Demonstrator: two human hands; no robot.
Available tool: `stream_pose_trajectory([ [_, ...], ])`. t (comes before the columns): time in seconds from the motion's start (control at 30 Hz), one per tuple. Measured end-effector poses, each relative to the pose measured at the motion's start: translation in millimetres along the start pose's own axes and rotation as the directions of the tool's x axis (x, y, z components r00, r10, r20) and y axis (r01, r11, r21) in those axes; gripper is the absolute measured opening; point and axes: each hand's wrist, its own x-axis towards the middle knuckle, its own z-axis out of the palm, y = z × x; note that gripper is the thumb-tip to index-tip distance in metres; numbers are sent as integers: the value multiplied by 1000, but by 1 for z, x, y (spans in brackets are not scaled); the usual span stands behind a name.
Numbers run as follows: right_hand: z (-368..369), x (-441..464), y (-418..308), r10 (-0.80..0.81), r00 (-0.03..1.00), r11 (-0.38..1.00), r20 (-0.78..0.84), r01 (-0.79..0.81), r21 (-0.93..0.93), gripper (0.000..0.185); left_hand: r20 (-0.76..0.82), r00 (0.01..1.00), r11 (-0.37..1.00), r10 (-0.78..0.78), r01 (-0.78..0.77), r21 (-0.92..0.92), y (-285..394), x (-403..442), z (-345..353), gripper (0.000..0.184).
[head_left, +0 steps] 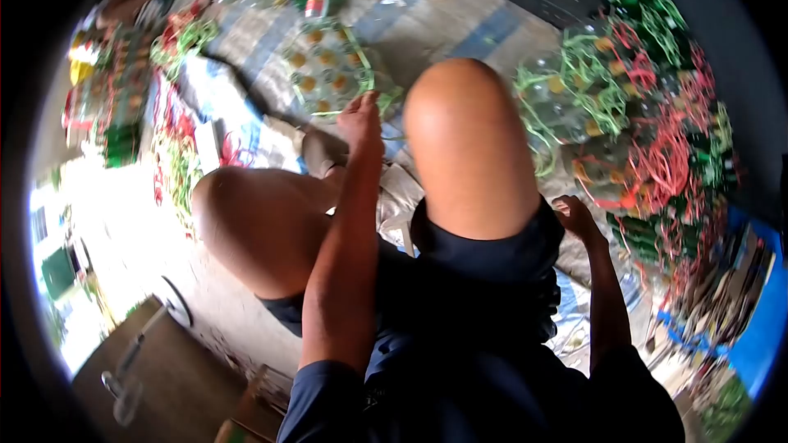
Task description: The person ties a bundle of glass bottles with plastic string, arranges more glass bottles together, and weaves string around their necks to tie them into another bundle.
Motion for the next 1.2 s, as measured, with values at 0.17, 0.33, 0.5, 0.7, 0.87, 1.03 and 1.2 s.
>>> stream_pose_trajectory([
  [0.17, -51, 63, -78, -185, 982, 981, -32, 183, -71, 25, -79, 971, 954, 225, -203, 219, 7, -16, 5, 21],
  [0.33, -118, 130, -241, -454, 891, 839, -10, 423, -342, 33, -114, 922, 899, 369, -324, 295, 23, -39, 2, 28],
  [0.5, -120, 186, -402, -590, 798, 806, 118, 590, 39, 28, -183, 890, 865, 418, -328, 380, 31, -49, 2, 25],
  [0.7, -41, 247, -496, -788, 460, 512, 409, 859, 22, 22, -285, 883, 862, 372, -215, 460, 45, -57, 3, 25],
  [0.87, 17, 279, -513, -723, 394, 369, 568, 915, -165, 13, -292, 851, 817, 437, -239, 525, 28, -45, 1, 27],
  [1.03, 50, 299, -518, -625, 397, 219, 672, 916, -337, 18, -358, 841, 856, 406, -214, 470, 23, -42, 2, 25],
  [1.2, 62, 295, -539, -343, 499, 255, 796, 865, -432, 26, -438, 813, 888, 385, -195, 417, 18, -38, 5, 25],
])
